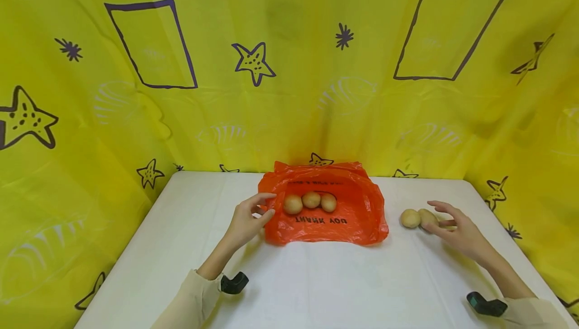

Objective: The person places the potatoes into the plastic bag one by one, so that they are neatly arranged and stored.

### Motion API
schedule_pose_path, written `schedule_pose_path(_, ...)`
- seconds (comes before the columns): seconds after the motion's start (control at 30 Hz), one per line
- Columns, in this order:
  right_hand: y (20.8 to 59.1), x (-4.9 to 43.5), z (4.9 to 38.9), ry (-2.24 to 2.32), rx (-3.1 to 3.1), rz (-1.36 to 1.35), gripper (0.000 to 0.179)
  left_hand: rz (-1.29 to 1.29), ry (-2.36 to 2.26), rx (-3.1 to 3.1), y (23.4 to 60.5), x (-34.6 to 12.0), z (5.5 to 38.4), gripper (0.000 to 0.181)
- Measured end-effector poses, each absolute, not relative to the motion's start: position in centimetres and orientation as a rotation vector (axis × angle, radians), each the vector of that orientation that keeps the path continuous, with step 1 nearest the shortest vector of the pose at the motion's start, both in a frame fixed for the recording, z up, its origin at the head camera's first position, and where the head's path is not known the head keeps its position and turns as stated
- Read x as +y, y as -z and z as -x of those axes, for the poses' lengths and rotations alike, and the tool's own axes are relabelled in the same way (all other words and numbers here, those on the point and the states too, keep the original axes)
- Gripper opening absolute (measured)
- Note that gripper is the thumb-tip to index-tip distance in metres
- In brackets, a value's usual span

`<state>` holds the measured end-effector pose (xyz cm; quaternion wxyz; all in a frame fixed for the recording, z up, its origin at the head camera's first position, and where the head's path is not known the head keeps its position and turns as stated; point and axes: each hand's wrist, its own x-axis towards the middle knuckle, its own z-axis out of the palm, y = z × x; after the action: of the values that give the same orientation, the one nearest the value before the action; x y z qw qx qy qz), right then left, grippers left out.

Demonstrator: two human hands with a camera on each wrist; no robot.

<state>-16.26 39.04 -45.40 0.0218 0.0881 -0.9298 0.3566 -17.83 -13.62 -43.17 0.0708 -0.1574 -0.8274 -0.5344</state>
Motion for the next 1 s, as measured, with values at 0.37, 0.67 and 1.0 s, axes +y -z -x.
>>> schedule_pose_path(0.37,45.8,39.7,17.5,-1.103,-2.88,-0.349,0.063,0.467,1.602,-2.493,43.1,-13.5,17.8,0.036)
schedule_pose_path(0.67,45.4,39.7,17.5,-1.158,-2.963,-0.315,0.061,0.466,1.602,-2.496,43.2,-13.5,17.9,0.037)
schedule_pose_path(1.0,45.9,40.0,17.7,-1.187,-2.983,-0.314,0.056,0.482,1.616,-2.483,43.3,-13.5,17.9,0.037)
